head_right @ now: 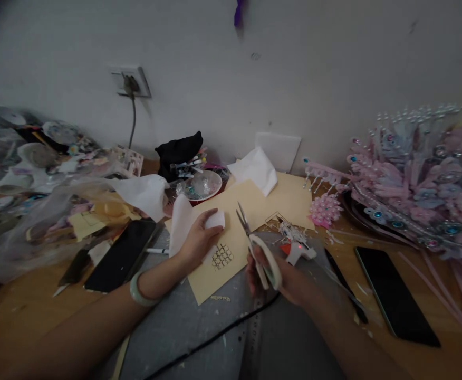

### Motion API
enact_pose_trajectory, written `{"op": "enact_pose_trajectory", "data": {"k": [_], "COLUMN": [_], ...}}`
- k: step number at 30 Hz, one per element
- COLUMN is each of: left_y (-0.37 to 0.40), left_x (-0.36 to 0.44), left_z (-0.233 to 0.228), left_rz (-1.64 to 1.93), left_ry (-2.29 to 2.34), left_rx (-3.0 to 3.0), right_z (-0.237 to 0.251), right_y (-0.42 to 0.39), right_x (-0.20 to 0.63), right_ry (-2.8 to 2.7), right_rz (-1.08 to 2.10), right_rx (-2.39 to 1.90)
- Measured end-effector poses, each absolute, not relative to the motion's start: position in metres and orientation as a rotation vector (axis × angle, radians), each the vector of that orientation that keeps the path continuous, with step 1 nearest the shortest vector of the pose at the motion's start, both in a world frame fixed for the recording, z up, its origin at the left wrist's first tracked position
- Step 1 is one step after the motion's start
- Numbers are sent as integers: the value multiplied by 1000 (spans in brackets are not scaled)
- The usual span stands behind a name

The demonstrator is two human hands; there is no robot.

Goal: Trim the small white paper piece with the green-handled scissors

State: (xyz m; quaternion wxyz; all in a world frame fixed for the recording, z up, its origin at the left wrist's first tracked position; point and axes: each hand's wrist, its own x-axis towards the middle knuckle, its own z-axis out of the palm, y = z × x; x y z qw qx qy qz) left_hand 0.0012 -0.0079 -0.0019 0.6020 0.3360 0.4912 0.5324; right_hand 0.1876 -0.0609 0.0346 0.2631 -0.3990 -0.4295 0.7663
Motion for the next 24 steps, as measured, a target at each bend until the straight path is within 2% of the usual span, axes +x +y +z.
{"op": "enact_pose_trajectory", "data": {"k": [2, 4, 11, 17, 24], "left_y": [-11, -13, -15, -13, -17], "left_x": [1, 2, 7, 4, 7], "left_z": [0, 0, -5, -2, 3], "left_rz": [1226, 1211, 1147, 1344, 1153], "left_ry": [1141, 1104, 947, 869, 623], "left_rx": [916, 1054, 1035, 647, 705], "right_z": [40, 40, 24, 14, 10], "right_y": [-52, -41, -15, -7, 2], "right_x": [178, 166, 146, 136, 121], "right_ry": [-1253, -1122, -1008, -889, -812], "right_rz": [1741, 1524, 1445, 1295, 1258], "right_rx": [-1277, -1342, -1324, -1245, -1186]}}
